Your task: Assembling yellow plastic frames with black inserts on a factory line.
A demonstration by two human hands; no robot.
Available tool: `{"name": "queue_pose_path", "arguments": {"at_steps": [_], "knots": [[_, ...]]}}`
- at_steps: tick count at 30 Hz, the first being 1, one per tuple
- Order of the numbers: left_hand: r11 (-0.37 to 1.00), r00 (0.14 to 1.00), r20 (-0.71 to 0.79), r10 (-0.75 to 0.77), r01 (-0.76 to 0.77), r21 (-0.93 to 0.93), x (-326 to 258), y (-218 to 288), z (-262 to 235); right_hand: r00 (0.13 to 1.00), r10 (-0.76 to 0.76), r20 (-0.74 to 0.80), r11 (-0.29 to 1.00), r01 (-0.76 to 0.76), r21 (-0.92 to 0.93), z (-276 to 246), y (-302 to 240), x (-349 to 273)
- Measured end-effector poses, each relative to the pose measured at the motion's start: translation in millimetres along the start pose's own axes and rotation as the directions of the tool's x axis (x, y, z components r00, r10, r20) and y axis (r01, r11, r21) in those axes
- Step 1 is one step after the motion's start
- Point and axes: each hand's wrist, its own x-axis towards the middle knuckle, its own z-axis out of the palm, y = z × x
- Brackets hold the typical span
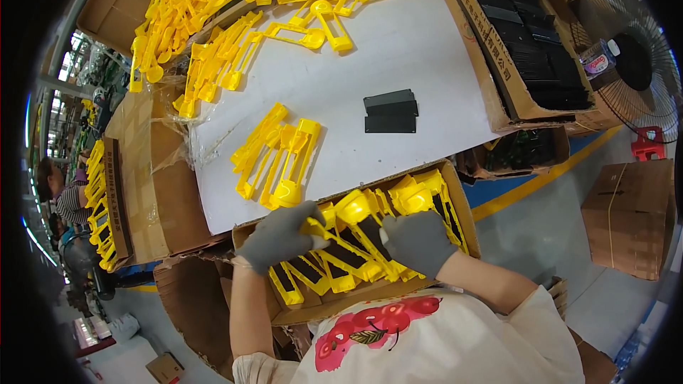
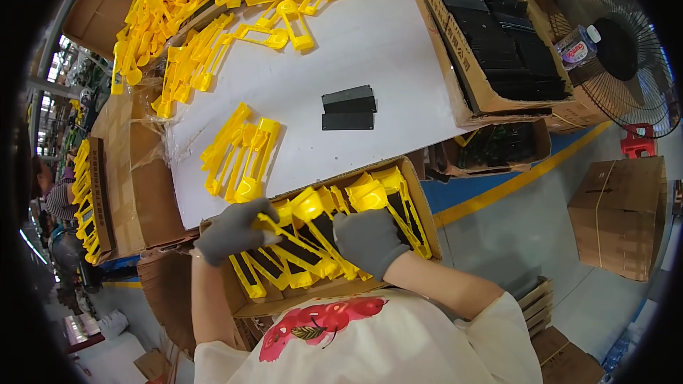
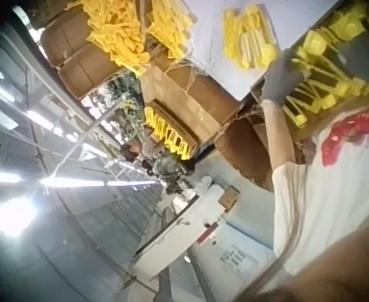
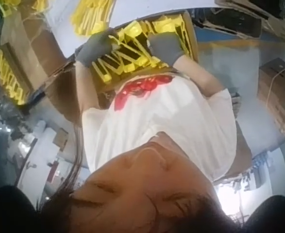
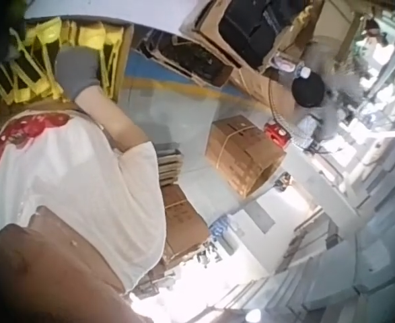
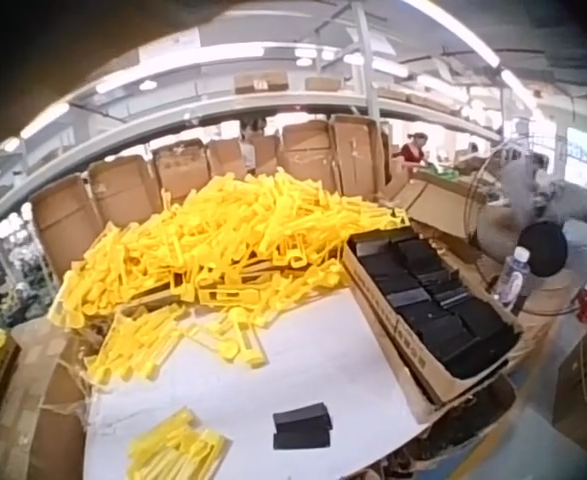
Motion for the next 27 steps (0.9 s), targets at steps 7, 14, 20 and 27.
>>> {"name": "queue_pose_path", "arguments": {"at_steps": [7,14,20,27], "knots": [[0.84,0.941,-0.318,0.111,0.082,0.536,11,26,53,0.999,0.039,0.01,0.999,-0.039,-0.01,-6,8,-12],[0.753,0.811,-0.361,0.461,-0.143,0.642,10,-15,-27,0.927,0.016,-0.374,0.997,0.014,0.079,-56,59,59],[0.607,0.846,-0.122,0.519,-0.264,0.749,33,-44,-36,0.961,0.046,-0.273,0.989,-0.083,-0.124,-49,84,123],[0.5,0.865,0.073,0.496,-0.353,0.791,42,-48,-38,0.98,-0.011,-0.197,0.938,-0.058,-0.342,-29,62,156]]}}
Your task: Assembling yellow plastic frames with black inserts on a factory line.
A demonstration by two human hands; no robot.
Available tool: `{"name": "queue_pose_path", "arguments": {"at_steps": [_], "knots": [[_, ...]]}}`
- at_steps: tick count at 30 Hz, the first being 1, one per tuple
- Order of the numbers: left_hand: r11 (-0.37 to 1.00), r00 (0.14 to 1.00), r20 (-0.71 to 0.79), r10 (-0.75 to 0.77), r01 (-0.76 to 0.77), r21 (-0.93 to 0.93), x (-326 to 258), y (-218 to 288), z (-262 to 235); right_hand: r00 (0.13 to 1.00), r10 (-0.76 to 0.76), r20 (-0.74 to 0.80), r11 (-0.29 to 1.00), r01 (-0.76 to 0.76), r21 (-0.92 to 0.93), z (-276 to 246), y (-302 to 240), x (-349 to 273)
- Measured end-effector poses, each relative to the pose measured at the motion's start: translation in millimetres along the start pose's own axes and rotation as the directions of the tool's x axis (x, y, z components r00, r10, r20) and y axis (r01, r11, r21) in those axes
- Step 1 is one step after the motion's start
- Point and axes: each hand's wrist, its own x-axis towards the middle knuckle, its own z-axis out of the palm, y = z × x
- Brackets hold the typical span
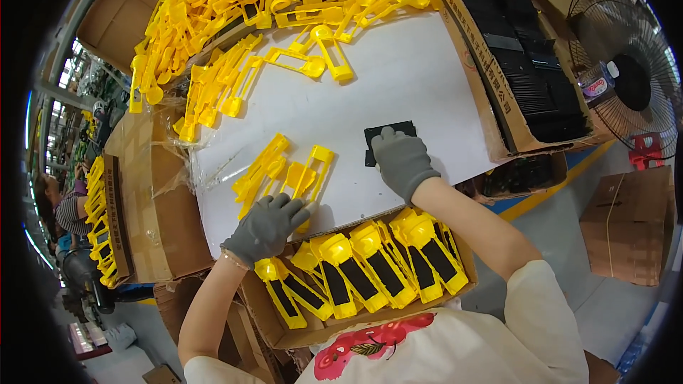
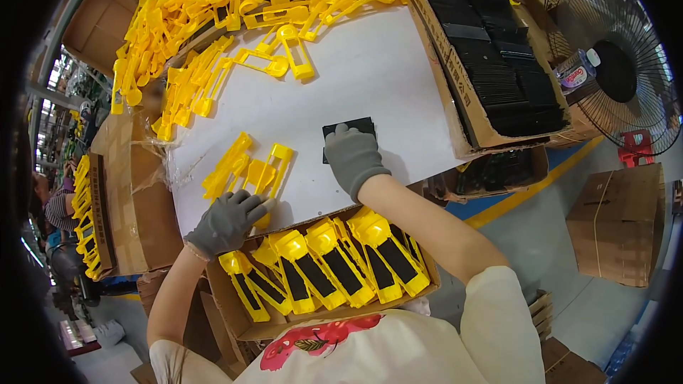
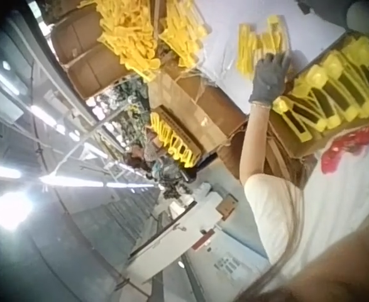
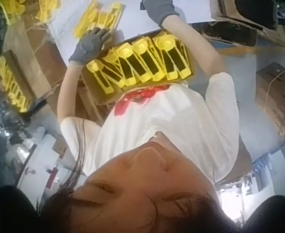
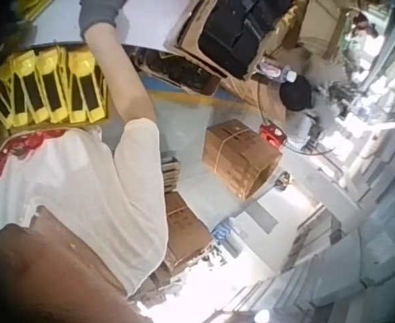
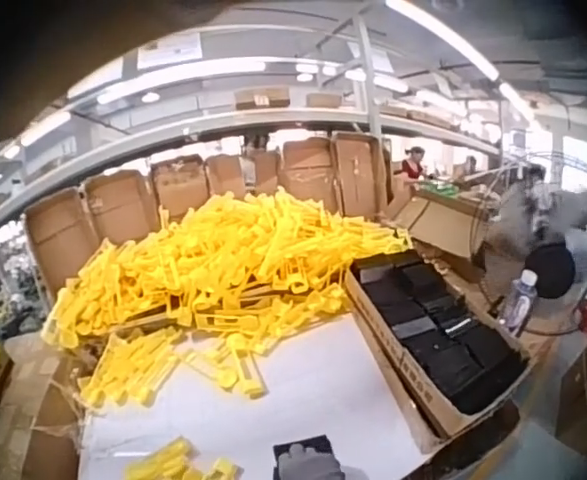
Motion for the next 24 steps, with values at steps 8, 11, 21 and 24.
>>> {"name": "queue_pose_path", "arguments": {"at_steps": [8,11,21,24], "knots": [[0.869,0.762,-0.49,-0.423,0.186,-0.459,2,7,-9,0.99,0.089,-0.113,0.789,-0.001,0.615,-46,24,-23],[0.213,0.5,-0.205,-0.841,-0.043,-0.976,-6,32,-7,0.979,0.174,-0.103,0.504,0.002,0.864,-82,20,-46],[-0.467,0.681,0.205,-0.703,-0.224,-0.856,4,123,-15,0.985,0.101,0.143,0.173,-0.159,0.972,-102,-16,-112],[-0.51,0.72,0.197,-0.666,-0.246,-0.824,2,128,-9,0.993,0.078,0.093,0.248,-0.109,0.963,-93,-19,-115]]}}
